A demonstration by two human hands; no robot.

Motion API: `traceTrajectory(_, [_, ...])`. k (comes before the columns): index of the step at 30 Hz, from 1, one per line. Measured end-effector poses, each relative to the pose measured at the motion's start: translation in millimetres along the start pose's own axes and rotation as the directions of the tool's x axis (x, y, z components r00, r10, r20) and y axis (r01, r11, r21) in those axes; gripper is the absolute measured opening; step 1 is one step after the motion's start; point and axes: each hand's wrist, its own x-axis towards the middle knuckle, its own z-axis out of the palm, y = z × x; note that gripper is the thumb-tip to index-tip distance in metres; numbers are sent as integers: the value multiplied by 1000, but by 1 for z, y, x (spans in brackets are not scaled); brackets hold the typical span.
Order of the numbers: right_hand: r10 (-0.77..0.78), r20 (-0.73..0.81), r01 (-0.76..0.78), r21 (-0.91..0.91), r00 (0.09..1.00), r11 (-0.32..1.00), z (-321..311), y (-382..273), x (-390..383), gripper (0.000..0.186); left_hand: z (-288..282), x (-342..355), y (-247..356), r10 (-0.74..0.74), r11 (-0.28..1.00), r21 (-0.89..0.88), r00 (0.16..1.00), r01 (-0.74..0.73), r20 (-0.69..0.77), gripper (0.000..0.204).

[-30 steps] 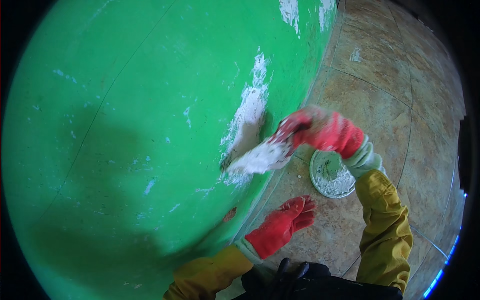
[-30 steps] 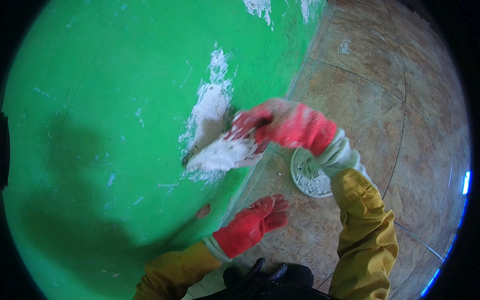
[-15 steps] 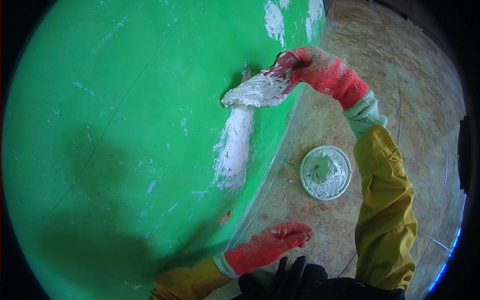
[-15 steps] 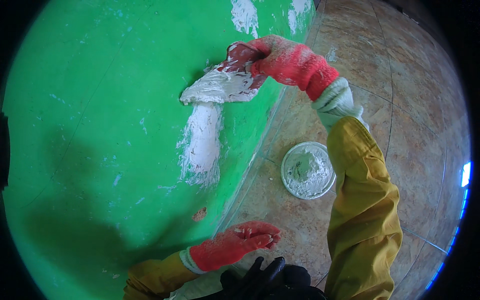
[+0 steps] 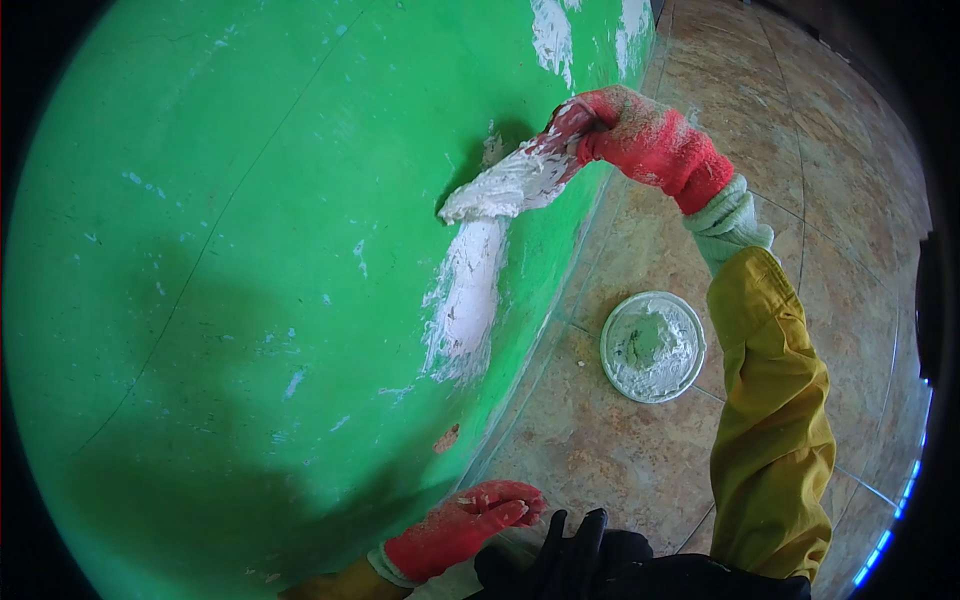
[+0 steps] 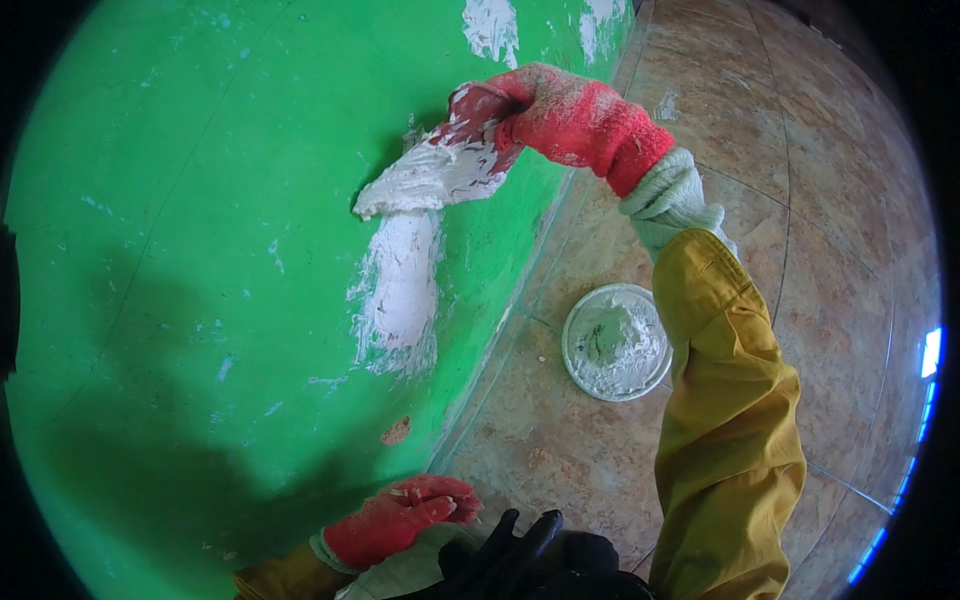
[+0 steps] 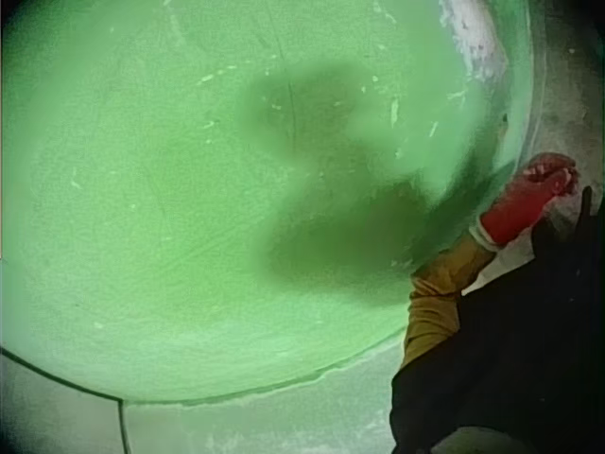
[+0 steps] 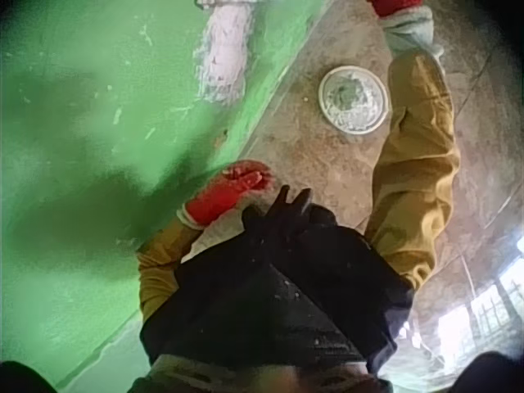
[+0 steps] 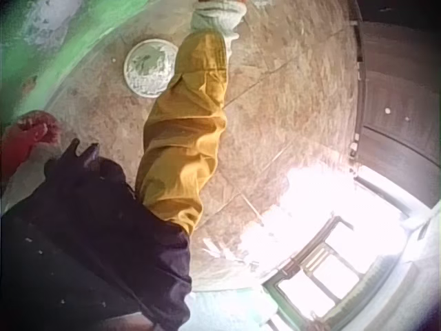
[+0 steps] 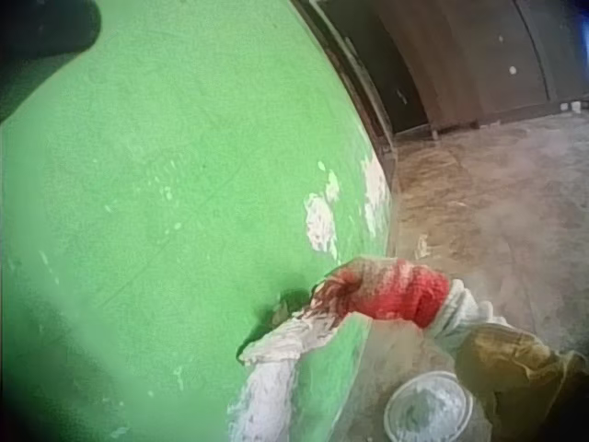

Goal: The person applies putty onto damaged spots on a wall using a putty knife and scrapes putty from a container lid.

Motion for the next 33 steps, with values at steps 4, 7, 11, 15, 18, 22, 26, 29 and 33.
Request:
traceTrajectory(4, [-29,3,29,4,1000,1000,8,7,0,37,2,6,7,128,991,-37,992,-128,-20,26])
traceTrajectory(7, [-39,-28,38,-64,999,997,17,3,-6,37,6,12,14,183,983,-19,983,-183,13,25])
traceTrajectory(11, [-42,-55,38,-71,998,997,21,4,-12,36,10,16,18,203,979,-18,979,-203,-1,25])
traceTrajectory(15, [-26,-86,15,-122,996,992,17,16,-8,36,13,20,24,214,976,-39,977,-214,-1,25])
traceTrajectory(18, [-2,-5,2,-5,1000,1000,14,23,-1,36,13,24,21,235,971,-49,972,-235,-7,24])
traceTrajectory(22, [61,20,-61,13,998,998,16,10,0,35,15,30,19,237,969,-83,971,-235,13,24])
traceTrajectory(26, [43,42,-41,-46,998,998,26,22,3,35,15,34,20,249,965,-95,967,-245,42,26])
traceTrajectory(29, [42,36,-39,-64,998,997,31,24,-2,35,15,34,19,263,963,-72,964,-259,51,26])
traceTrajectory(33, [70,27,-66,-119,997,991,32,8,-6,33,18,37,18,216,973,-92,976,-213,22,25])
